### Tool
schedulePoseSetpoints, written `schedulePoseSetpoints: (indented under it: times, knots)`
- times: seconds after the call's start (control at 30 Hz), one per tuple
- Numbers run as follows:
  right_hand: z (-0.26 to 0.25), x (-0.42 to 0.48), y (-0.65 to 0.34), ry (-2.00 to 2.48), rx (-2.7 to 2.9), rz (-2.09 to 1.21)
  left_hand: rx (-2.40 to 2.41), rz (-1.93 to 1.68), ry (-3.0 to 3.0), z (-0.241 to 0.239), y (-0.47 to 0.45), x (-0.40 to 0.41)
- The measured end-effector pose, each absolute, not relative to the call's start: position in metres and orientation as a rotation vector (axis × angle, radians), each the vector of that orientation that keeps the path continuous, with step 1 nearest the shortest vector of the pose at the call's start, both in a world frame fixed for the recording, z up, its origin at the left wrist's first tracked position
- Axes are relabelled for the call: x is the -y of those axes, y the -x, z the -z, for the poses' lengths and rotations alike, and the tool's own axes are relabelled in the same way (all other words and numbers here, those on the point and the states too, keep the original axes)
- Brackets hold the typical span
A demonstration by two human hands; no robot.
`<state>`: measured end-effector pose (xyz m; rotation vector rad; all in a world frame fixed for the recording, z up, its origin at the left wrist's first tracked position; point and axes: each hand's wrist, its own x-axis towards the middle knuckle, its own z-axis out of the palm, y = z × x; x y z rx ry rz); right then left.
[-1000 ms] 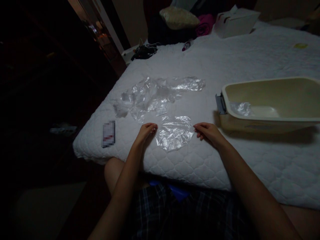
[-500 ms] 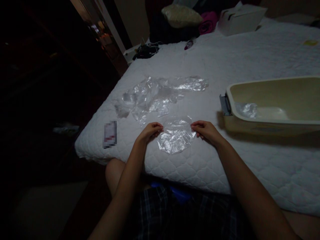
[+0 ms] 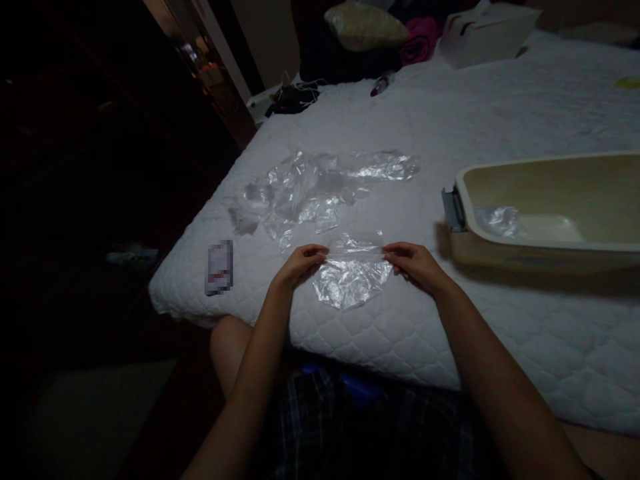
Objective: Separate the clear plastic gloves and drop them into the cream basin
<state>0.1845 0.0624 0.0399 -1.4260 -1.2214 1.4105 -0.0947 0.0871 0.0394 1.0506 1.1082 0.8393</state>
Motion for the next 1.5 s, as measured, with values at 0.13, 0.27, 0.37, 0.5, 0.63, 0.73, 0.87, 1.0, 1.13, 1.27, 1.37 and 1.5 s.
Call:
schedulePoseSetpoints:
  times: [0.13,0.27,0.37,0.5,0.63,0.73,0.87,1.0,1.13,1.27,1.37,1.5]
  knots:
    - [-0.036,-0.063,-0.186,1.389,1.226,-1.391,-1.103,-0.842,-1.080,-0.035,0.097,-0.087]
    - [-0.036,-0.063,-0.186,1.413,1.245,-1.365,-1.095,-0.848,-1.096,-0.033,0.097,-0.087]
    - [-0.037,-0.062,-0.186,1.418,1.266,-1.365,-1.113,-0.828,-1.087,-0.035,0.097,-0.086]
    - [-0.036,-0.062,-0.187,1.415,1.282,-1.384,-1.114,-0.806,-1.080,-0.037,0.098,-0.085]
    - [-0.035,-0.062,-0.187,1.427,1.256,-1.395,-1.092,-0.821,-1.047,-0.038,0.098,-0.086]
    - [-0.038,-0.060,-0.186,1.426,1.215,-1.409,-1.071,-0.837,-1.024,-0.037,0.098,-0.084]
    - [-0.043,-0.057,-0.184,1.423,1.166,-1.425,-1.012,-0.889,-1.067,-0.033,0.098,-0.083]
    - [-0.042,-0.055,-0.181,1.395,1.156,-1.308,-1.000,-0.930,-1.162,-0.027,0.099,-0.084]
    - [-0.032,-0.058,-0.180,1.443,1.359,-1.080,-0.987,-0.928,-1.185,-0.025,0.100,-0.085]
    - [-0.027,-0.060,-0.180,1.468,1.394,-1.005,-0.973,-0.938,-1.087,-0.030,0.098,-0.082]
    - [-0.033,-0.056,-0.180,1.489,1.225,-1.013,-0.976,-0.955,-0.972,-0.038,0.101,-0.077]
    - [-0.043,-0.038,-0.186,1.588,1.029,-1.172,-1.088,-0.937,-0.981,-0.046,0.119,-0.066]
